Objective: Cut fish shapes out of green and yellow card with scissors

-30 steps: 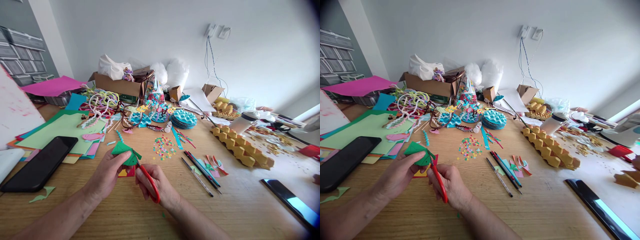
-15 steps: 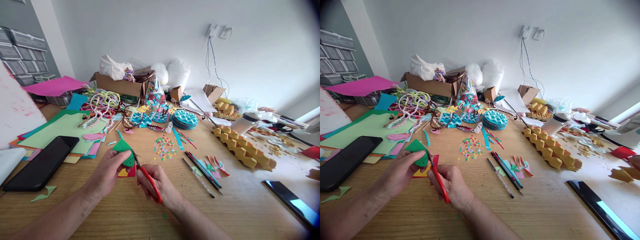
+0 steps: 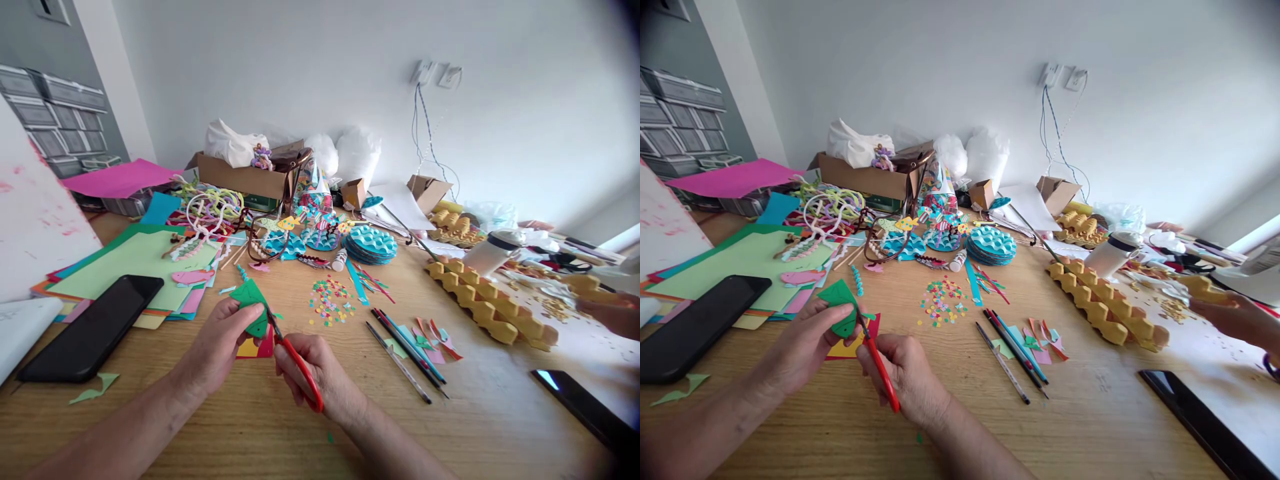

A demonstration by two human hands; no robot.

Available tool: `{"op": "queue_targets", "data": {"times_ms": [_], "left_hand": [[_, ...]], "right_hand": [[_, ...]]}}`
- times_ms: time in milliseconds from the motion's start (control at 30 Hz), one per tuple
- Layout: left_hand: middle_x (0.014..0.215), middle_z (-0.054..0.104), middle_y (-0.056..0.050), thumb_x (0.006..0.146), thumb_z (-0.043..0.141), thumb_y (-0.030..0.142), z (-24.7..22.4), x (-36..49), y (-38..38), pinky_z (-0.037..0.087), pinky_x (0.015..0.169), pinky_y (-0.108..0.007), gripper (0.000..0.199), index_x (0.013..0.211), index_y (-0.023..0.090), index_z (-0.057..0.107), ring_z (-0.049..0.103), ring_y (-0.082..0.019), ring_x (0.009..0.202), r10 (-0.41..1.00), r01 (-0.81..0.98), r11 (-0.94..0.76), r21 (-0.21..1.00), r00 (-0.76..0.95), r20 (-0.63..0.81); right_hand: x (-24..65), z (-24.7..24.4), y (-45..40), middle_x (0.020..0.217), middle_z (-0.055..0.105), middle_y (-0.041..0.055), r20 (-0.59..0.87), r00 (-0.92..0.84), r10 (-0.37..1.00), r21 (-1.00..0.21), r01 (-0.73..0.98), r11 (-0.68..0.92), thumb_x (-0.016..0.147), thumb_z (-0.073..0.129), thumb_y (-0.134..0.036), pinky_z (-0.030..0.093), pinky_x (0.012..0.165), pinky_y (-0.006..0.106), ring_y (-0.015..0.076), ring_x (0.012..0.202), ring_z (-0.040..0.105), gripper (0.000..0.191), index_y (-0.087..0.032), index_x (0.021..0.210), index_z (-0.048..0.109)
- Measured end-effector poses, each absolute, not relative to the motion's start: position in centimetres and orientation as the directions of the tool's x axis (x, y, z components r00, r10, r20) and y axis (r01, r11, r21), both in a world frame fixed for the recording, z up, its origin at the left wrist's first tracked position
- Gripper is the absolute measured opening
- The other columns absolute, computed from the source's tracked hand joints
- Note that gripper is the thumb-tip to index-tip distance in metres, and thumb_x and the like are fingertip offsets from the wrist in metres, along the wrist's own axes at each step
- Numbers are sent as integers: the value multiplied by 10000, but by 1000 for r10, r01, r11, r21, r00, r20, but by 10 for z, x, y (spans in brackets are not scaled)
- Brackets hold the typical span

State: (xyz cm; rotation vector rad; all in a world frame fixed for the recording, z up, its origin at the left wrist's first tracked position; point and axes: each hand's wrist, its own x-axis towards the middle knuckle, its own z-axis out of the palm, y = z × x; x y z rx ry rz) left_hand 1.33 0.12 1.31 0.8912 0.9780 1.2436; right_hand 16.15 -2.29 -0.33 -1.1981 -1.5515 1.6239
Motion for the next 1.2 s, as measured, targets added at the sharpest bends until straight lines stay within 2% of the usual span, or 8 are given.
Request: {"op": "queue_targets", "data": {"times_ms": [633, 1200], "left_hand": [[494, 608, 32, 612, 672, 304, 11, 12, 4, 377, 487, -226, 168, 543, 159, 623, 495, -98, 467, 992, -278, 121, 953, 73, -105], [443, 558, 41, 655, 636, 290, 11, 8, 4, 366, 486, -231, 196, 501, 176, 592, 467, -104, 445, 991, -243, 102, 965, 113, -77]], "right_hand": [[164, -5, -21, 396, 411, -72, -202, -467, 861, -977, 161, -141, 810, 485, -539, 243, 326, 151, 39, 316, 354, 423, -156, 630, 484], [166, -6, -22, 435, 398, -71, -181, -465, 867, -977, 184, -106, 805, 469, -605, 224, 310, 146, 35, 333, 351, 477, -157, 643, 475]]}}
